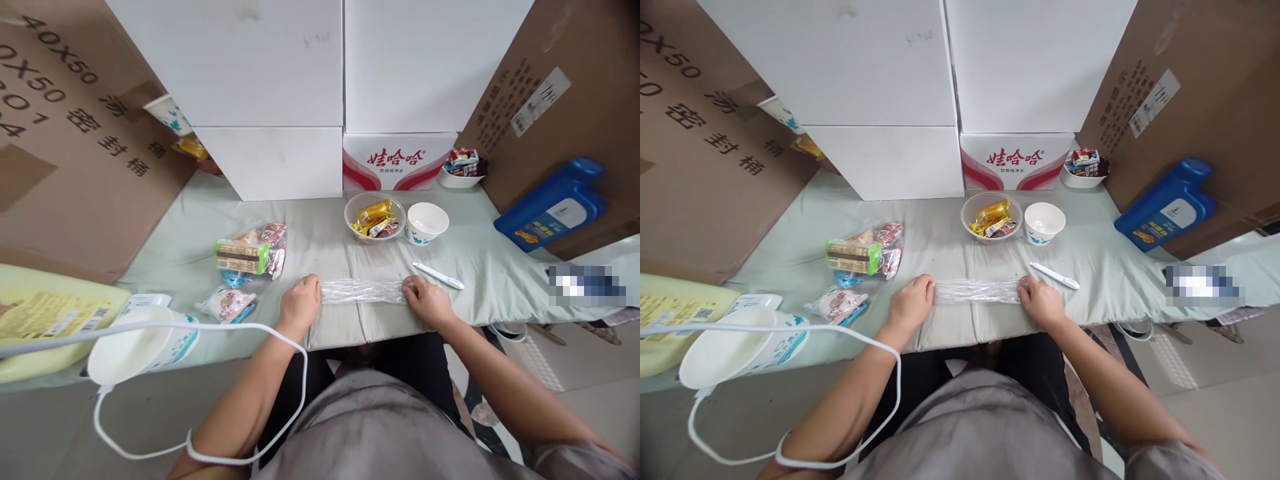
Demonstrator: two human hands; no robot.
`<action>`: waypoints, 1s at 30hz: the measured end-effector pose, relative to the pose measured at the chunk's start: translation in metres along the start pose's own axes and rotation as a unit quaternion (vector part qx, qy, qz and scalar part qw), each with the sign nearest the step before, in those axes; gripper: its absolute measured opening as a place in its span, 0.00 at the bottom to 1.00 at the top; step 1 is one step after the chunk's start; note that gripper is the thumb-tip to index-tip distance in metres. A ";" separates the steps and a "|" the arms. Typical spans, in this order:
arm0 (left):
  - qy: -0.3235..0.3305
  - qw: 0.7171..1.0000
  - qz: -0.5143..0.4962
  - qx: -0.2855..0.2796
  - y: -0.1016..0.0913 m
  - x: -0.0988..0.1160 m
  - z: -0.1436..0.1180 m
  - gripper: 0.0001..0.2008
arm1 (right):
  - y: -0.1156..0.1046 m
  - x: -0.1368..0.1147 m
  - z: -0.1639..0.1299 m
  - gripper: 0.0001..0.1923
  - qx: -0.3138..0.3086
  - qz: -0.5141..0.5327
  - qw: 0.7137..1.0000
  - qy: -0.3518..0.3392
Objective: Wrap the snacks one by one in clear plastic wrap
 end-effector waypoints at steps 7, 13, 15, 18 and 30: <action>0.013 0.988 0.025 0.155 -0.027 0.005 -0.004 0.10 | -0.015 -0.008 -0.001 0.18 0.132 -0.003 0.985 -0.114; 0.234 0.968 -0.063 0.066 0.003 0.068 -0.029 0.18 | -0.008 -0.014 -0.002 0.16 0.135 -0.006 0.984 -0.113; 0.250 0.967 -0.041 0.009 0.023 0.077 -0.037 0.26 | -0.003 -0.013 -0.002 0.14 0.111 -0.026 0.990 -0.088; 0.250 0.968 -0.018 -0.022 0.037 0.081 -0.043 0.32 | -0.001 -0.010 -0.006 0.08 0.078 -0.004 0.993 -0.090; 0.414 0.885 -0.167 -0.130 0.050 0.134 -0.078 0.32 | -0.031 -0.027 -0.063 0.20 -0.182 0.503 0.844 -0.025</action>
Point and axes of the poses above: each hand's wrist, its own z-axis towards the middle knuckle, its own y-axis out of the palm, x = y × z, the point moved 6 cm from there along z, towards the middle knuckle, and after that the axes turned 4 degrees about -z, right-handed, at the moved point
